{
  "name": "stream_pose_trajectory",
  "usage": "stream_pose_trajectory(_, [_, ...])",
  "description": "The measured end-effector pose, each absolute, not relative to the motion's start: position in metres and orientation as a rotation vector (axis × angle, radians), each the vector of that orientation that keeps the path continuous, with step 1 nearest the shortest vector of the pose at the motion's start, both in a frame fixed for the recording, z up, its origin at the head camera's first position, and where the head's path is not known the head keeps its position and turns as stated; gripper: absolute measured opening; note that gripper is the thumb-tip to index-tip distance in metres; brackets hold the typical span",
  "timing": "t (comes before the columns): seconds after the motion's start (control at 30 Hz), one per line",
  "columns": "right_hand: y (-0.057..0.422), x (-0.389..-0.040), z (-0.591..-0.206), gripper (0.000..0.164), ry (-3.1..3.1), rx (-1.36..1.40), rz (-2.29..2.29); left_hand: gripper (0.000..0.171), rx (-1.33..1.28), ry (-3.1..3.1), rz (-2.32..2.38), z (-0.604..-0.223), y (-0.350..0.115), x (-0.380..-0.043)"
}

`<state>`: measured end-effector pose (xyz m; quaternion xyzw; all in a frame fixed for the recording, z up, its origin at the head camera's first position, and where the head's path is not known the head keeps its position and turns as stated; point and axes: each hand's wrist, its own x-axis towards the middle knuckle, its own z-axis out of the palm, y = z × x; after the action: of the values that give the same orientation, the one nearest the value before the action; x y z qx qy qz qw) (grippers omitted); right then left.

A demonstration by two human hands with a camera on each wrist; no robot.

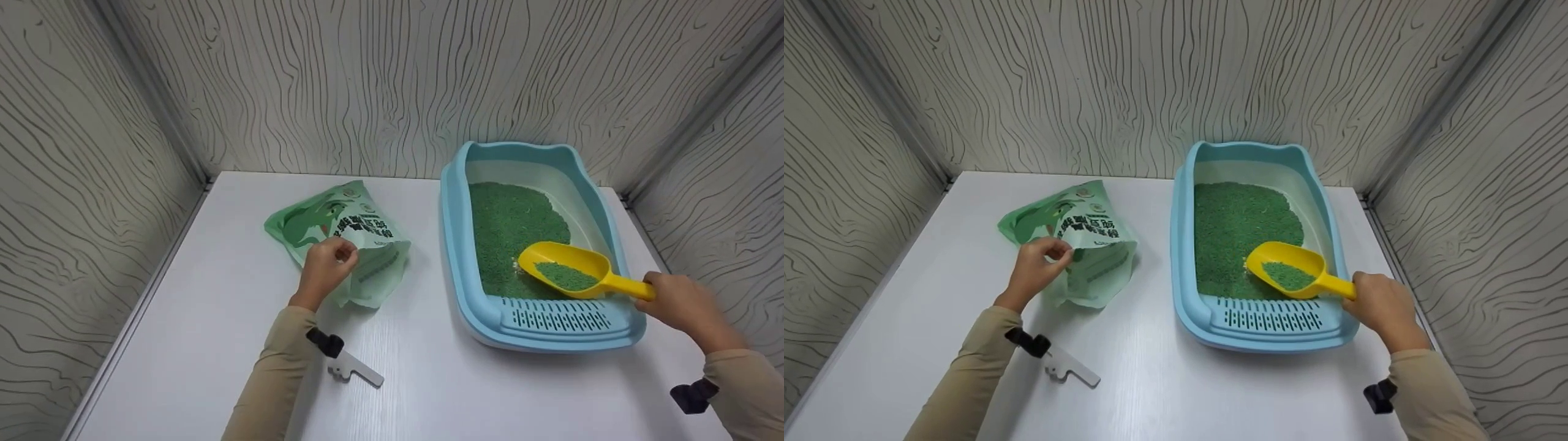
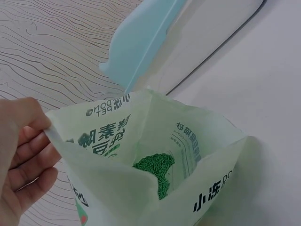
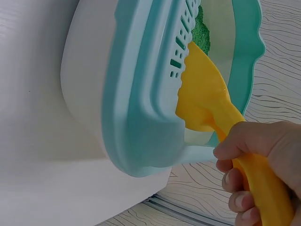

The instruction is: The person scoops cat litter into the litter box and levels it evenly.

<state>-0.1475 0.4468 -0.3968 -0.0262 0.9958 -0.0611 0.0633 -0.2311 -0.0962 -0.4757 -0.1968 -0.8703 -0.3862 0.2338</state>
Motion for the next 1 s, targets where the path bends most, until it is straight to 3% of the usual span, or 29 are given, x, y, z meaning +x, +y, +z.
stream_pose_trajectory(1.0, [0.4419,-0.1531,-0.3869,0.024,3.152,-0.152,0.068,0.005,-0.526,-2.4,-1.087,-0.4752,-0.0954,-0.2311])
